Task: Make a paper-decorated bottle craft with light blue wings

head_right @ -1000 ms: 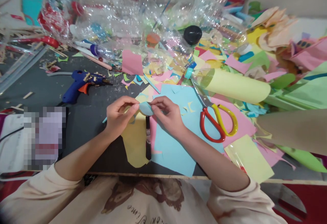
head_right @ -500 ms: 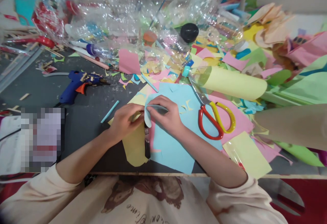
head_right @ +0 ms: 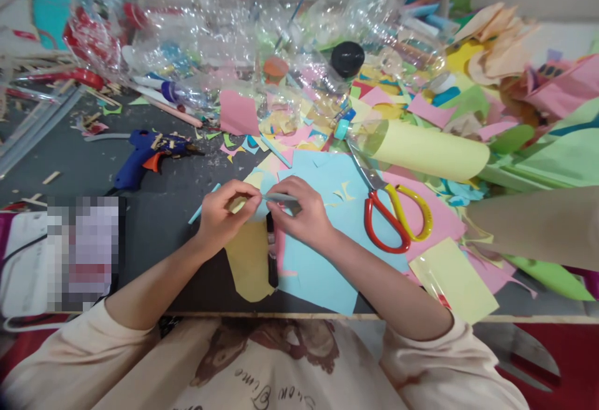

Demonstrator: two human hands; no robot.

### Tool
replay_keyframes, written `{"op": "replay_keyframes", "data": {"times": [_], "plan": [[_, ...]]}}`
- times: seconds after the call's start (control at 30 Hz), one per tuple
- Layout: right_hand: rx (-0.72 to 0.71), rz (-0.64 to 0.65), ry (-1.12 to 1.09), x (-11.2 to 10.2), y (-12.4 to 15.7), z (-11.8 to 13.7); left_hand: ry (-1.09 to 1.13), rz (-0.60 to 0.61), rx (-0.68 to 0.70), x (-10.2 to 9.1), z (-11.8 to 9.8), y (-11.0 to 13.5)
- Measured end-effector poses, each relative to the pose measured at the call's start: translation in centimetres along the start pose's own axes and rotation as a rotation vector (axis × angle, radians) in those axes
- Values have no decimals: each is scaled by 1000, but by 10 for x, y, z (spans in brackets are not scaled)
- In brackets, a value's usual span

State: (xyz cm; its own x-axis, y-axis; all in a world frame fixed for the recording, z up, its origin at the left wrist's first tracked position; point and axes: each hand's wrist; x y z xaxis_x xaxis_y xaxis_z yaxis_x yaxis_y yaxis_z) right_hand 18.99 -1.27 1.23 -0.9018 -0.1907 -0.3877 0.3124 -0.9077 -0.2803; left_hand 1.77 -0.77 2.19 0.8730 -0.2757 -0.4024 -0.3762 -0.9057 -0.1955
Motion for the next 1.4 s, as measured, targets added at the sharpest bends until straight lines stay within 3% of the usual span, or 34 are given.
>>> {"op": "replay_keyframes", "data": {"times": [0.17, 0.37, 0.47, 0.53, 0.67, 0.73, 0.83, 0.97, 1.1, 1.23, 1.4], "plan": [[10, -87, -34, 3, 0, -4, 26, -63, -28, 0, 3, 0], [56, 21, -20, 1, -1, -4, -11, -22, 17, 1, 0, 0], [62, -5, -37, 1, -1, -3, -21, 0, -14, -1, 0, -1], [103, -72, -90, 1, -1, -3, 2, -90, -57, -5, 4, -4], [265, -240, -340, 0, -4, -6, 96, -463, -69, -17, 24, -15], [309, -289, -457, -2, -5, -9, 140, -534, -56, -21, 33, -20], [316, -315, -551, -2, -6, -11, 124, -428, -97, -24, 36, -22], [281, -357, -587, -1, -6, -11, -167, -210, -105, -31, 30, -21], [240, -455, -567, -2, -8, -11, -337, -213, -83, -44, 19, -20], [211, -528, -498, -15, -13, -2, -493, -161, -4, -45, -8, -3], [194, -445, -346, -45, -10, 13, -918, 265, 143, -23, -30, 43]]}}
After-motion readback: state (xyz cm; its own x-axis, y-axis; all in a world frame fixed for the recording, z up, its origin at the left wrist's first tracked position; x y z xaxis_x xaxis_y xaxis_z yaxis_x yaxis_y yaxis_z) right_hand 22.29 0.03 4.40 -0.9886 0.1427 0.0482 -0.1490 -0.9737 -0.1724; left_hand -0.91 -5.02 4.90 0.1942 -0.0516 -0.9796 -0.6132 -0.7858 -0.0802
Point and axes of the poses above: each hand's wrist, its own y-axis away from the middle knuckle, its own x-axis out of the palm, z = x × y, and after that the axes turned 8 degrees about z, right-handed
